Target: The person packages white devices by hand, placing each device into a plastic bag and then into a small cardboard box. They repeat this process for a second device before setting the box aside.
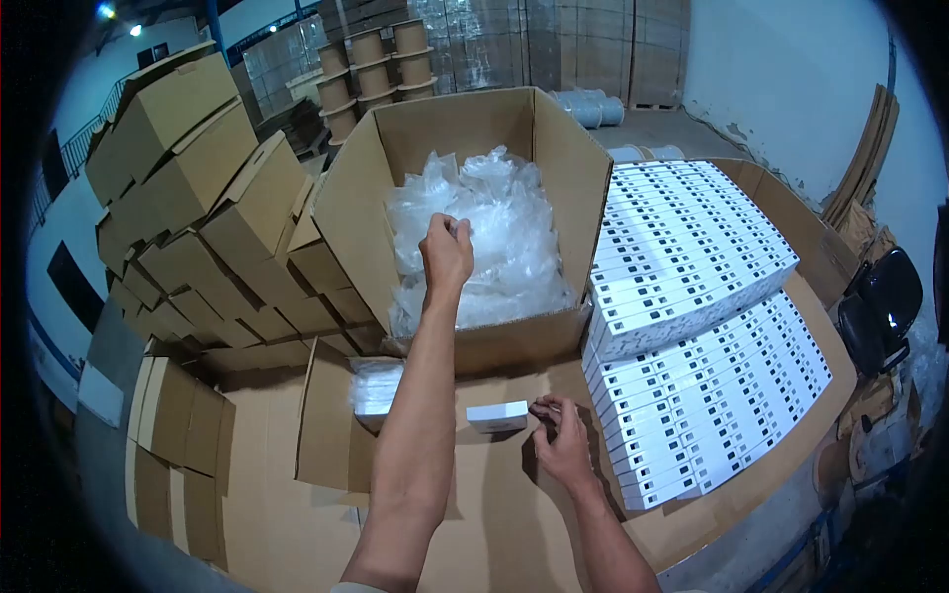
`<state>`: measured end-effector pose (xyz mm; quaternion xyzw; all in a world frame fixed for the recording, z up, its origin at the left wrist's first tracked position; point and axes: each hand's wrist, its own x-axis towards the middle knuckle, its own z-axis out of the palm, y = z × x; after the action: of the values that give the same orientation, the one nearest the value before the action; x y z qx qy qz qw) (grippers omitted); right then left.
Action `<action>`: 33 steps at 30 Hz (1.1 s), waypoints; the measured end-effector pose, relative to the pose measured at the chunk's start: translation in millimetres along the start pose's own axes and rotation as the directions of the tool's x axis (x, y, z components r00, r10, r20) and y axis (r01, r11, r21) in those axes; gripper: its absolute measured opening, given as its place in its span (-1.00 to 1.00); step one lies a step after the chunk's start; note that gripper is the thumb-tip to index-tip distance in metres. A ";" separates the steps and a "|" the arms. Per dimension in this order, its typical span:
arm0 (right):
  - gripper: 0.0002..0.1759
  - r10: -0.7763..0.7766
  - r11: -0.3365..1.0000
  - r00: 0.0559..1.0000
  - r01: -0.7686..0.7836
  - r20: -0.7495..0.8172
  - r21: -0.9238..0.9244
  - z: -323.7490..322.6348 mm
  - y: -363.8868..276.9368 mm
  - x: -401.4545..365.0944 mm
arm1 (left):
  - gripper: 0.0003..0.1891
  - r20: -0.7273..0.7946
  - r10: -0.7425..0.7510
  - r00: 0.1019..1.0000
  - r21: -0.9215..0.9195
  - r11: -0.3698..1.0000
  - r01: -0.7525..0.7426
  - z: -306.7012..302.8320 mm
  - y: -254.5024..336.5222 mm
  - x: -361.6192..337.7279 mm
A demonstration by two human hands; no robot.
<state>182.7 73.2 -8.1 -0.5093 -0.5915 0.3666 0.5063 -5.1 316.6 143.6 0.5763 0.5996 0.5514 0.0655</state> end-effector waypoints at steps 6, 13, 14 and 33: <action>-0.52 -0.010 1.000 1.000 0.010 0.007 0.011 -1.0 -1.4 0.6 | -0.77 -0.184 0.010 0.983 -0.092 0.995 -0.027 -8.6 3.6 23.2; -0.52 0.011 1.000 1.000 -0.011 0.006 0.012 -1.6 -4.6 0.0 | -0.78 -0.346 0.121 0.931 -0.173 0.967 -0.189 -13.0 6.4 26.5; -0.51 0.007 1.000 1.000 -0.007 0.006 0.014 -1.9 -4.4 0.0 | -0.78 -0.363 0.115 0.925 -0.200 0.960 -0.198 -12.5 4.4 26.0; -0.72 0.071 0.964 0.992 -0.040 -0.108 0.262 -1.1 4.9 -40.2 | -0.80 -0.213 -0.088 0.973 -0.563 0.825 -0.049 -106.3 82.6 -205.7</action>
<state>183.6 35.0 -21.6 -0.4757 -0.4933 0.4245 0.5917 37.5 74.8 130.6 0.4573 0.4189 0.7661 0.1690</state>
